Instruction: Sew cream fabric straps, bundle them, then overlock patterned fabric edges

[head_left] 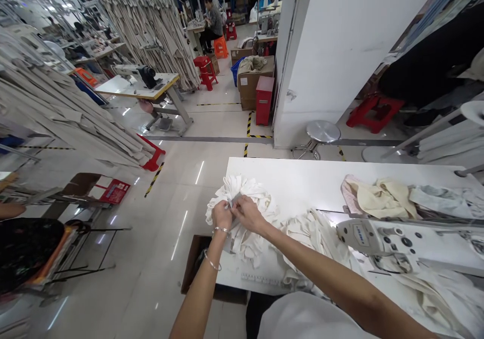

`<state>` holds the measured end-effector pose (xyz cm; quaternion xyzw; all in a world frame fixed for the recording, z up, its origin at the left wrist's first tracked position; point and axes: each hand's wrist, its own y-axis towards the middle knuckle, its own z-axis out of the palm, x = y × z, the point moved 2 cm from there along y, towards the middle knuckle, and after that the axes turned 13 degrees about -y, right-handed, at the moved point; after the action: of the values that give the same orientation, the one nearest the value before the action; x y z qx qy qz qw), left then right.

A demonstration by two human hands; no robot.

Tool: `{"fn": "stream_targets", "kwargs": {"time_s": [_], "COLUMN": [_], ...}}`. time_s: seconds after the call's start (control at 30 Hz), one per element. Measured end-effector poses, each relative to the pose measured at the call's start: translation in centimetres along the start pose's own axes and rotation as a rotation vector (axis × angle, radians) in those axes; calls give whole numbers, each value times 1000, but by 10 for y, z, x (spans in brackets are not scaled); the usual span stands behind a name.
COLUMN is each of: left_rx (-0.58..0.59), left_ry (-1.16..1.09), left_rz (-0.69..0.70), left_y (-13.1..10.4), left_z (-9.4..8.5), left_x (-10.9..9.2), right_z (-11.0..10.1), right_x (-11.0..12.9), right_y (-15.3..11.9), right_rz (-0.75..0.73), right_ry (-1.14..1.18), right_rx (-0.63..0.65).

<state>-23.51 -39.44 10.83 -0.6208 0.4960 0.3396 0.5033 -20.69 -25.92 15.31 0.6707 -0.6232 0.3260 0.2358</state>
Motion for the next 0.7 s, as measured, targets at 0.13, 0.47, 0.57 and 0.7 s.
{"fn": "stream_targets", "kwargs": {"time_s": [0.13,0.47,0.57,0.7], "left_rx": [110,17,11,361], "left_ry": [-143,24,144,244], "left_rz": [83,365,511,625], "left_y": [12,-4,-27,-62], "left_z": [25,28,22,33], "left_x": [-1,-18,-35,-45], "right_z": [-15,-53,-68,-65], "right_x": [-14,-65,-75,-88], "right_y": [-12,-2,-23,-75], "right_rz": [78,360,403,424], "right_ry": [-15,-72,-77,-68], "right_rx": [-101,-36,-81,-67]}}
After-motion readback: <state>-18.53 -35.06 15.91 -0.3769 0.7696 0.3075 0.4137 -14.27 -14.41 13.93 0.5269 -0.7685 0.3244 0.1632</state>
